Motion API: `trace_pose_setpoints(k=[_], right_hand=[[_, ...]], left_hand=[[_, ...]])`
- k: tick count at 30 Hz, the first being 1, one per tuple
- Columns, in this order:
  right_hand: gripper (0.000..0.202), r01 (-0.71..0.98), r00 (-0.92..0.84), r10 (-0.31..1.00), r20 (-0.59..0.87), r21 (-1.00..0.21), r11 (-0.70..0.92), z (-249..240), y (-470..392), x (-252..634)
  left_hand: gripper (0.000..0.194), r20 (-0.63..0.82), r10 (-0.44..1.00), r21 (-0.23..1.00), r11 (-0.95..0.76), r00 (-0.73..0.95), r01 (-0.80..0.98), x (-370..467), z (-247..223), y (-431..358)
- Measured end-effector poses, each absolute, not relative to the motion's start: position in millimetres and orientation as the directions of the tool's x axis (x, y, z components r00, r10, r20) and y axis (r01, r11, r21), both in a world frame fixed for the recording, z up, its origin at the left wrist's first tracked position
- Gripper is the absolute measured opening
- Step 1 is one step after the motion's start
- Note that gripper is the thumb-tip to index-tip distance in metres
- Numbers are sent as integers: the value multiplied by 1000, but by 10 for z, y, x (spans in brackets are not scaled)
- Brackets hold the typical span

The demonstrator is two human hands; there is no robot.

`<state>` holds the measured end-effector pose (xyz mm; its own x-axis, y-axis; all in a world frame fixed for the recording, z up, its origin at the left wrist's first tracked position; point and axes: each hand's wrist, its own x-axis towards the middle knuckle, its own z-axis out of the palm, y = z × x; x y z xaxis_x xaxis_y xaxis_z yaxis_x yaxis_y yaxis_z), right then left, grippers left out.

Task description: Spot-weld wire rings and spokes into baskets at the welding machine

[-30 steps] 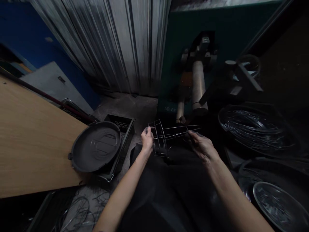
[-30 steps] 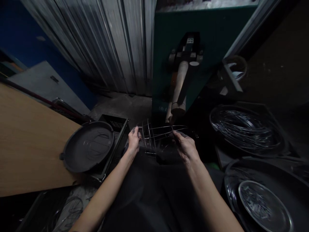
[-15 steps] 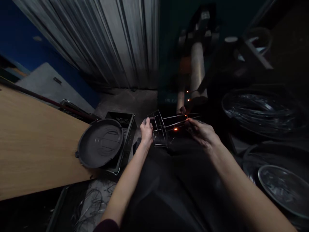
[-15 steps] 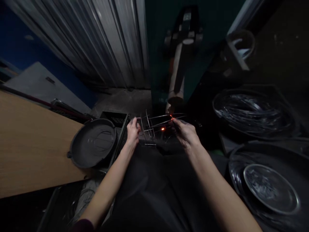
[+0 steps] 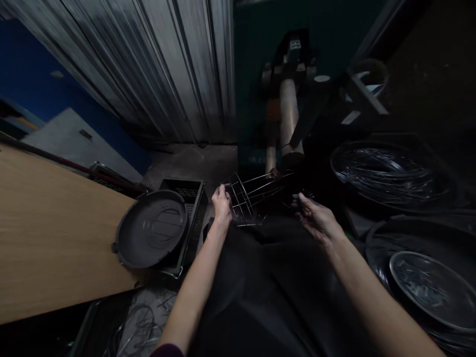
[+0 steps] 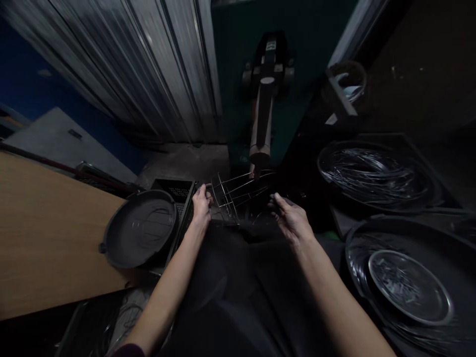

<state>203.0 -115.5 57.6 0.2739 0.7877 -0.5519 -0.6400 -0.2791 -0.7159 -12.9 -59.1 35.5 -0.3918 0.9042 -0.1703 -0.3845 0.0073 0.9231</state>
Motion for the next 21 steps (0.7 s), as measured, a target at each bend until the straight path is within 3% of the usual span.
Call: trace_pose_setpoints(k=[6, 9, 12, 15, 18, 21], right_hand=[[8, -647, 242, 803, -544, -708, -284, 608, -1196, 2058], [18, -571, 283, 819, -499, -774, -275, 496, -1397, 2177], [38, -328, 415, 836, -359, -916, -231, 266, -1742, 2416], [38, -13, 513, 828, -225, -967, -255, 32, -2053, 2695], [34, 316, 515, 845, -145, -884, -344, -144, -2183, 2852], [43, 613, 453, 889, -60, -704, -360, -292, -2142, 2855]], left_hand=[[22, -116, 901, 947, -27, -417, -321, -144, 334, -582], [23, -84, 889, 953, -60, -450, -296, -93, 307, -645], [26, -71, 871, 946, -96, -486, -310, -19, 236, -800], [30, -83, 863, 930, -113, -499, -350, 11, 151, -1022], [35, -61, 864, 927, -137, -500, -350, -74, 159, -1264], [39, 8, 840, 931, -203, -542, -302, -331, 327, -1474]])
